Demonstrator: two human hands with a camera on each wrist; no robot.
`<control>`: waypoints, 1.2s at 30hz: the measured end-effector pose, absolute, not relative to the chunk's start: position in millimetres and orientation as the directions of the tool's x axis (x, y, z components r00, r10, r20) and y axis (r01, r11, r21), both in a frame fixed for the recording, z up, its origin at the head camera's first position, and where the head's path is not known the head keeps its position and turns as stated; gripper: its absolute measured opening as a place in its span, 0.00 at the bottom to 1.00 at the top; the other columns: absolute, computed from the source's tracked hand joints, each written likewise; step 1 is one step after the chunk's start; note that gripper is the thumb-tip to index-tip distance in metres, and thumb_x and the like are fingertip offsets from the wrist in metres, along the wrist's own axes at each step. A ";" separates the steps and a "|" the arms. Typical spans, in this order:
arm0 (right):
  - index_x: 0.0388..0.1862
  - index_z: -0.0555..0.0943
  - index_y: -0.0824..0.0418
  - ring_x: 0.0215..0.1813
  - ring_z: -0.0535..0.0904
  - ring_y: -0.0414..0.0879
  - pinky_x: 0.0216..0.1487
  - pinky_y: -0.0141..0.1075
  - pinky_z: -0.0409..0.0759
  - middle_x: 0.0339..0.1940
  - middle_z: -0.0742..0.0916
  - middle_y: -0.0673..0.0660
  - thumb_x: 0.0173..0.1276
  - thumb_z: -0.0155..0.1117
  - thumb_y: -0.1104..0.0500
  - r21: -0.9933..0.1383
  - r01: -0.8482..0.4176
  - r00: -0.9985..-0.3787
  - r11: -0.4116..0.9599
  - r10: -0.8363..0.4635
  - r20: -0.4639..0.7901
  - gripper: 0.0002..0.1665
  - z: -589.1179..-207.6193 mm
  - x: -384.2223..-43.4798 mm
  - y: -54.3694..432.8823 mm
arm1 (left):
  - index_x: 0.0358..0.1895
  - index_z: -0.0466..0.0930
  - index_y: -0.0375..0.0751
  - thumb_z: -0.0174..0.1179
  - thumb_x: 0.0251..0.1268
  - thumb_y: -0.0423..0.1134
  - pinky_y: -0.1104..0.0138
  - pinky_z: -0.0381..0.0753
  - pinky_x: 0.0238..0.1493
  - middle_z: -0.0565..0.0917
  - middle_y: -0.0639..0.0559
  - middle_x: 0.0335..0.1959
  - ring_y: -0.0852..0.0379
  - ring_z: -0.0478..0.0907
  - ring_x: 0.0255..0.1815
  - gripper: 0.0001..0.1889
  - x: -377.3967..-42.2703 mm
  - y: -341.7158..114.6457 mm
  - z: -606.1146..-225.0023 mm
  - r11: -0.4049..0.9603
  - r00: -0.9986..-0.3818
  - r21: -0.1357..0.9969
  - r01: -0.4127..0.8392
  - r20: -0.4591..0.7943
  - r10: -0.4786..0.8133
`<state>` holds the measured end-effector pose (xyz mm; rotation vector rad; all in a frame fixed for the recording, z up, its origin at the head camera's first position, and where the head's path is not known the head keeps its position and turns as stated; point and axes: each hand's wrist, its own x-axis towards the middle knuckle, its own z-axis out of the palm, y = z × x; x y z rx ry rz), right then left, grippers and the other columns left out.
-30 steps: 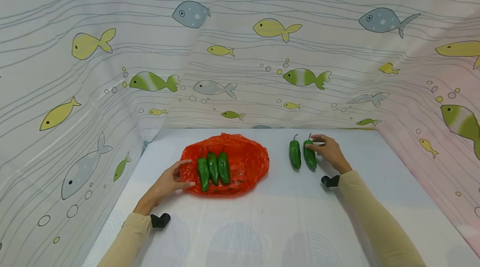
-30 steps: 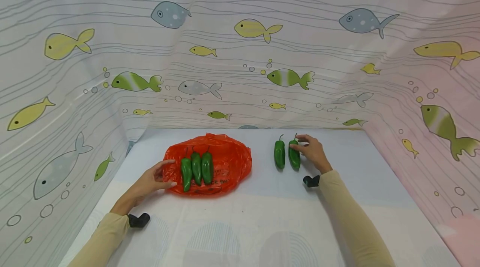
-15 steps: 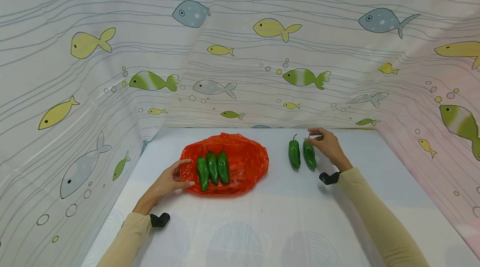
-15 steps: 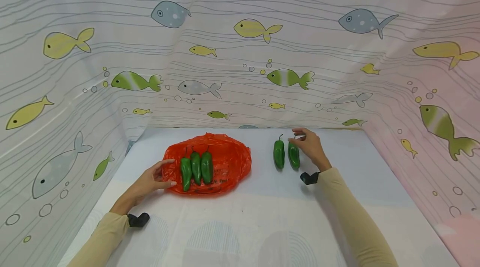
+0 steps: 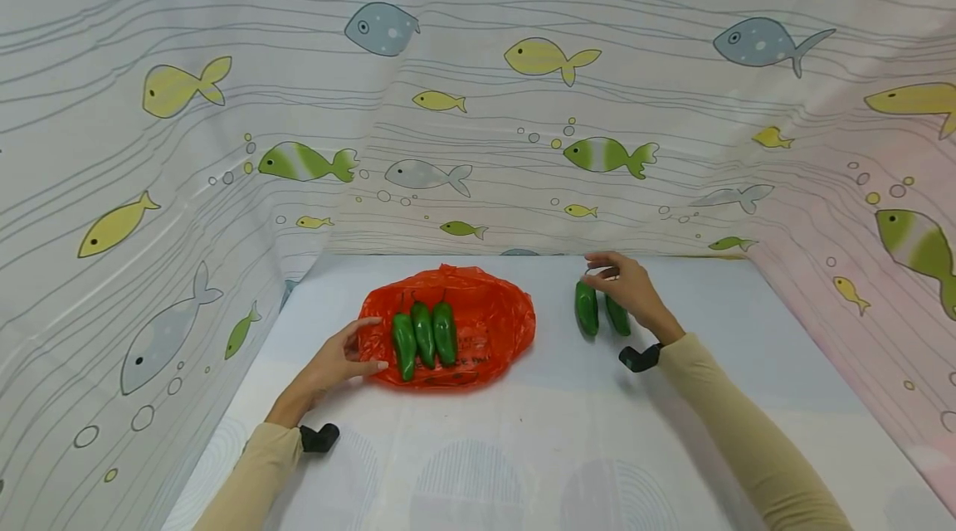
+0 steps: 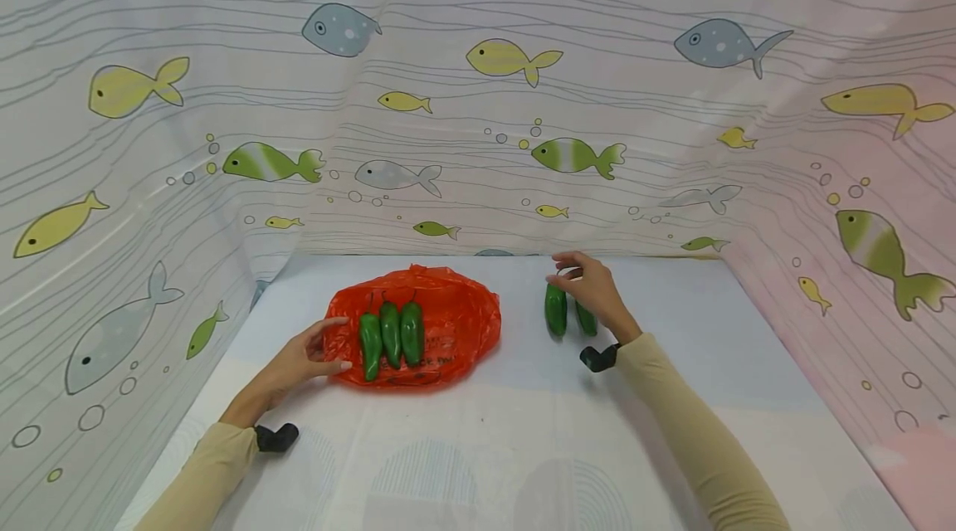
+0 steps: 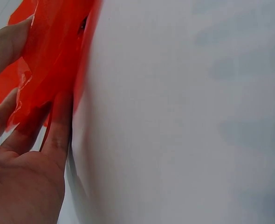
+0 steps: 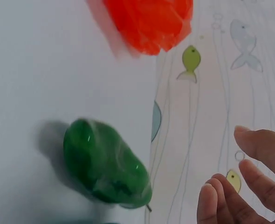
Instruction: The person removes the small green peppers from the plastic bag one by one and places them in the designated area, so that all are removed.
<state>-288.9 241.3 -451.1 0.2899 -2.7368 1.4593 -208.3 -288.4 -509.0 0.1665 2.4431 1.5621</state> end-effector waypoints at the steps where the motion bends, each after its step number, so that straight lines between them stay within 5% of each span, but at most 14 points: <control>1: 0.71 0.75 0.59 0.61 0.78 0.58 0.58 0.55 0.77 0.64 0.82 0.63 0.72 0.71 0.50 -0.820 -0.184 -0.981 0.542 -0.159 0.115 0.33 -450.3 -288.4 238.4 | 0.77 0.64 0.52 0.76 0.59 0.42 0.55 0.76 0.58 0.67 0.40 0.73 0.39 0.71 0.63 0.42 -208.4 -288.5 -509.2 0.426 -0.966 0.904 -0.030 -0.136 0.221; 20: 0.67 0.79 0.52 0.55 0.81 0.53 0.53 0.48 0.83 0.59 0.84 0.55 0.69 0.73 0.47 -0.811 -0.268 -0.955 0.520 -0.257 0.151 0.30 -439.3 -283.1 184.4 | 0.77 0.64 0.51 0.76 0.60 0.40 0.57 0.76 0.56 0.67 0.40 0.73 0.40 0.73 0.61 0.43 -207.5 -286.5 -508.5 0.409 -0.965 0.912 -0.023 -0.128 0.230; 36: 0.64 0.81 0.54 0.51 0.83 0.51 0.50 0.43 0.84 0.56 0.86 0.58 0.69 0.73 0.52 -0.821 -0.360 -0.904 0.442 -0.382 0.191 0.26 -439.0 -280.1 136.9 | 0.78 0.63 0.48 0.76 0.60 0.38 0.58 0.76 0.55 0.66 0.38 0.73 0.39 0.72 0.61 0.43 -205.8 -287.0 -505.0 0.404 -0.964 0.914 -0.026 -0.130 0.232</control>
